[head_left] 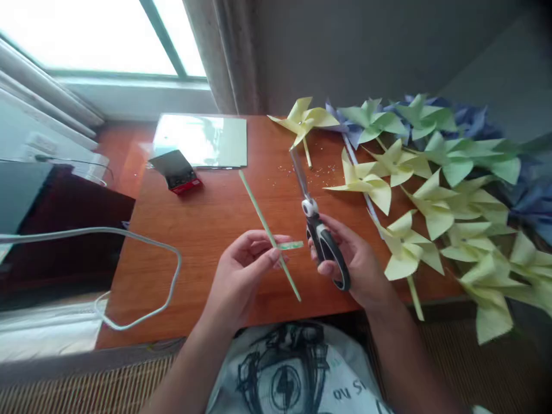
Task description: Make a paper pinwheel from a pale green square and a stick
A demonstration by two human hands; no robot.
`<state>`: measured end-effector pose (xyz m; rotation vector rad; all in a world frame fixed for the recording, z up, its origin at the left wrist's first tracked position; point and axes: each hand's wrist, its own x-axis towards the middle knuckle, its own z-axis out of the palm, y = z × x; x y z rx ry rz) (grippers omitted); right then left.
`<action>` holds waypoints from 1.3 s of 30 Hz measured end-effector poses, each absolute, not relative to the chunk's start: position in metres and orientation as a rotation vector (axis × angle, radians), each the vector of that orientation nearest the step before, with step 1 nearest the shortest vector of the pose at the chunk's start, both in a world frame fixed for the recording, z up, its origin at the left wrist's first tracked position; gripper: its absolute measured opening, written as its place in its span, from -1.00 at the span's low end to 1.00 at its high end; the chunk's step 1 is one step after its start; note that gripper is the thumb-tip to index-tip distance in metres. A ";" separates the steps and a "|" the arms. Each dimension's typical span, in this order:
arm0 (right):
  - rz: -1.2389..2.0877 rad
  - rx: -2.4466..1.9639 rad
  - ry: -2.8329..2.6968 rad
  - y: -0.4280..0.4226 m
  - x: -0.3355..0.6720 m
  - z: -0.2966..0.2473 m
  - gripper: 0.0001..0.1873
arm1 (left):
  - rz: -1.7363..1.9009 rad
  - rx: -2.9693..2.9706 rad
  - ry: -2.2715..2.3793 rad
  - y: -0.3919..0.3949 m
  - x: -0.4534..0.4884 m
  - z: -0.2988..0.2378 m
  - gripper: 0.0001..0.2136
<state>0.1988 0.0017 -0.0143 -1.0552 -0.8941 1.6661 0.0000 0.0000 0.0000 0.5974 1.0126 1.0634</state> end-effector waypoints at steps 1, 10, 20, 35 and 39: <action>1.634 -1.078 -0.927 0.000 0.196 -0.013 -0.27 | 1.060 0.599 1.012 0.000 0.001 0.000 -0.91; 1.139 -1.154 -1.113 -0.001 0.178 -0.020 -0.39 | 1.036 0.497 0.957 -0.001 0.000 -0.001 -0.89; 1.038 -1.180 -1.343 -0.001 0.184 -0.035 -0.29 | 0.976 0.506 0.981 -0.002 -0.001 0.003 -0.88; 0.997 -1.176 -1.545 0.015 0.202 -0.034 -0.29 | 0.977 0.538 0.959 0.000 0.006 -0.006 -0.89; 1.018 -1.154 -1.487 0.015 0.201 -0.035 -0.26 | 0.987 0.509 0.928 0.001 0.008 -0.005 -0.90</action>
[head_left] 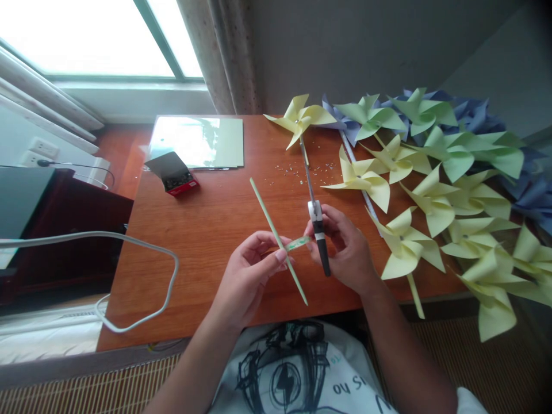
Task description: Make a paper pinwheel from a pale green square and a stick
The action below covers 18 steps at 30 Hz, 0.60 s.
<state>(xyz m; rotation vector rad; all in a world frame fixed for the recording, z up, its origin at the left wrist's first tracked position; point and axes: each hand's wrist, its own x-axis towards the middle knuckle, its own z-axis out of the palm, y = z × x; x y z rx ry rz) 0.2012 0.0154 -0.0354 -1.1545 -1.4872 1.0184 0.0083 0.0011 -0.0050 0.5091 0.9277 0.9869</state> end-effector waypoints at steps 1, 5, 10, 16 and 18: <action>1.021 -1.152 -1.480 0.015 0.201 -0.036 -0.25 | 0.987 0.506 0.924 0.002 0.009 -0.005 -0.90; 1.038 -1.145 -1.471 0.016 0.201 -0.037 -0.25 | 0.994 0.485 0.913 0.003 0.010 -0.004 -0.90; 1.062 -1.158 -1.407 0.016 0.200 -0.028 -0.32 | 1.010 0.491 0.950 0.004 0.009 -0.003 -0.89; 1.417 -1.072 -1.174 -0.005 0.216 0.000 -0.38 | 1.066 0.526 1.060 0.005 0.004 0.000 -0.85; 1.704 -0.964 -1.131 -0.017 0.228 0.002 -0.27 | 1.074 0.538 1.064 0.005 0.002 0.000 -0.85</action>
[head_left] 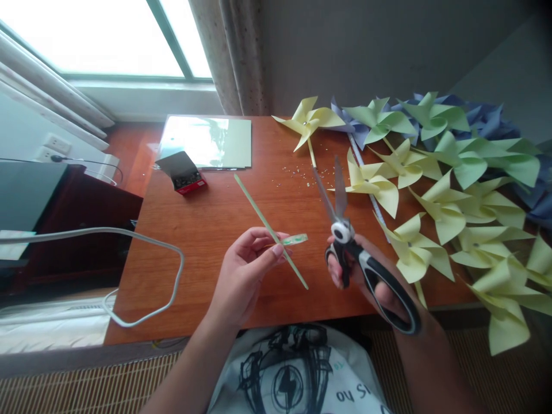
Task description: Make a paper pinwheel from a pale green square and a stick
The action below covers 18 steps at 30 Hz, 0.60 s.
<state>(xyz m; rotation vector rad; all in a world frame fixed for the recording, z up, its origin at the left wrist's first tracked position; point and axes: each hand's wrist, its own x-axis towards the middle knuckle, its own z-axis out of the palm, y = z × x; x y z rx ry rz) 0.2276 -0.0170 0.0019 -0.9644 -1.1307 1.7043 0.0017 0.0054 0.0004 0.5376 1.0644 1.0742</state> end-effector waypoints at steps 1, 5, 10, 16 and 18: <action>1.847 -0.931 -1.125 -0.023 0.233 0.001 -0.23 | 1.077 0.542 1.065 0.006 0.001 0.000 -0.86; 2.204 -0.869 -1.029 -0.044 0.249 -0.008 -0.13 | 1.096 0.543 1.057 0.008 -0.003 -0.001 -0.86; 2.282 -1.022 -0.918 -0.059 0.251 -0.015 -0.33 | 1.091 0.481 1.048 0.011 -0.006 -0.001 -0.83; 2.351 -1.010 -0.810 -0.063 0.242 -0.011 -0.20 | 1.080 0.498 1.096 0.013 -0.009 0.003 -0.83; 2.305 -1.028 -0.777 -0.063 0.238 -0.006 -0.25 | 1.073 0.511 1.109 0.012 -0.009 0.004 -0.83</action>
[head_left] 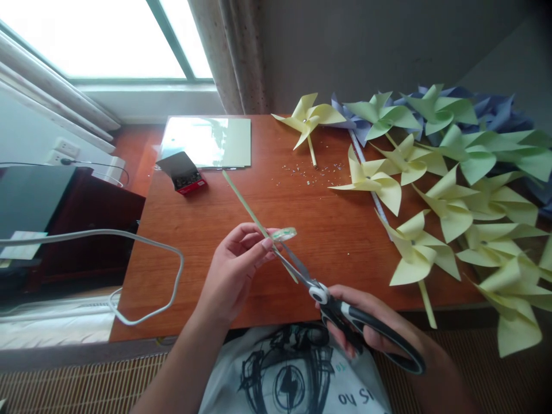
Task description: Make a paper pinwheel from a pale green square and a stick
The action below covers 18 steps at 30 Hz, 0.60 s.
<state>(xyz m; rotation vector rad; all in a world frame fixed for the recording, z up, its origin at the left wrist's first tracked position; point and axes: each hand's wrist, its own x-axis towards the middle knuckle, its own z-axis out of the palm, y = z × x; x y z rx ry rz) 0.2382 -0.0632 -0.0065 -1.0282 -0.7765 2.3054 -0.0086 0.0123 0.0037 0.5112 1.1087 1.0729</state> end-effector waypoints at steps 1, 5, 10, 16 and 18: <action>2.285 -1.036 -0.766 -0.063 0.237 -0.004 -0.26 | 1.066 0.519 1.115 0.012 -0.008 0.004 -0.83; 2.280 -1.032 -0.785 -0.063 0.239 0.000 -0.26 | 1.043 0.554 1.130 0.012 -0.009 0.004 -0.84; 2.332 -1.004 -0.849 -0.061 0.246 -0.010 -0.20 | 1.015 0.560 1.116 0.012 -0.011 0.006 -0.85; 2.382 -0.979 -0.830 -0.058 0.242 -0.023 -0.19 | 0.976 0.576 1.137 0.013 -0.009 0.011 -0.82; 2.385 -0.959 -0.831 -0.058 0.241 -0.024 -0.19 | 0.973 0.558 1.150 0.013 -0.007 0.013 -0.79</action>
